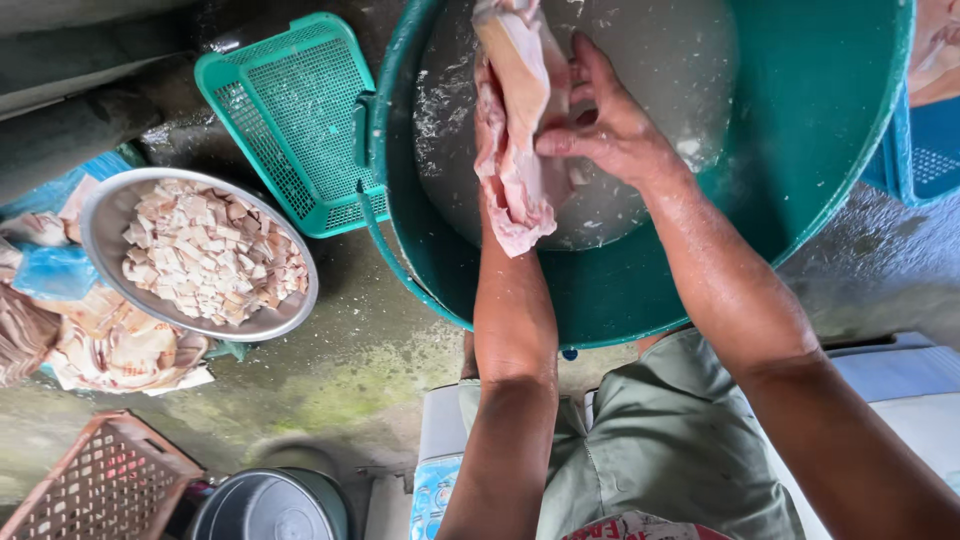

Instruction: The person washes several large pieces of pork skin in a bucket of water by hand and then transfers them into a blue plastic crate.

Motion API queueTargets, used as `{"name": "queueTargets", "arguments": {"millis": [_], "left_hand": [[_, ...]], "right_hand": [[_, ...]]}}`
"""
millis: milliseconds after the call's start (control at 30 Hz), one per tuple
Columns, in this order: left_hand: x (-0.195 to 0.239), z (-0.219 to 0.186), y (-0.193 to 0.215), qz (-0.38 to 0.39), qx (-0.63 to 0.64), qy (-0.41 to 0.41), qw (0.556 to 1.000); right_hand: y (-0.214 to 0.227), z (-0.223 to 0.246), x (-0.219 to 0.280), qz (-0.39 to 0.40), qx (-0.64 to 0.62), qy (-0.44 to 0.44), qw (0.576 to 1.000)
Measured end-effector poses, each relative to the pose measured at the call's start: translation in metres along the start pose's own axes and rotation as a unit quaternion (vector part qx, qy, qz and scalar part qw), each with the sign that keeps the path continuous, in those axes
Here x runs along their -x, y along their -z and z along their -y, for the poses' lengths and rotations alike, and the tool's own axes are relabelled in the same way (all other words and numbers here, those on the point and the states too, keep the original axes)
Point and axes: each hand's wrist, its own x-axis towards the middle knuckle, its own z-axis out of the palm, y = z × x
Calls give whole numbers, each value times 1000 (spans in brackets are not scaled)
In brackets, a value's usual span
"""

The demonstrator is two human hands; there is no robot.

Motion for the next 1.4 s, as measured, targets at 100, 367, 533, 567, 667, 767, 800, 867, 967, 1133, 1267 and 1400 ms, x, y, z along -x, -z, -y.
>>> {"name": "queueTargets", "arguments": {"millis": [100, 367, 533, 567, 667, 767, 800, 867, 967, 1133, 1267, 1400], "left_hand": [[-16, 7, -5, 57, 190, 96, 975], [-3, 3, -17, 15, 340, 136, 930], [47, 2, -11, -123, 362, 129, 915], [53, 4, -12, -140, 367, 133, 910], [56, 12, -29, -175, 379, 141, 898], [68, 19, -43, -199, 394, 153, 884], [76, 20, -46, -195, 402, 166, 879], [78, 20, -51, -175, 428, 179, 868], [78, 11, -65, -136, 466, 193, 853], [95, 5, -70, -134, 487, 205, 838], [95, -10, -71, -113, 498, 203, 835], [102, -20, -74, -76, 517, 212, 826]], "right_hand": [[10, -14, 0, 5, -121, -43, 992], [11, -11, -4, 39, -108, -89, 989], [3, 20, 5, 107, 12, -150, 983], [4, 25, 7, 114, 78, -159, 978], [-1, 40, 12, 204, -119, -129, 963], [-11, 41, 15, 179, 212, -35, 960], [-12, 38, 21, 185, 199, -67, 960], [-5, 34, 32, 186, 184, -124, 957], [14, 22, 57, 210, 171, -159, 949], [43, -14, 72, 69, -19, -317, 946], [62, 10, 79, 194, -94, -331, 919], [49, 37, 92, 222, 116, -328, 911]]}}
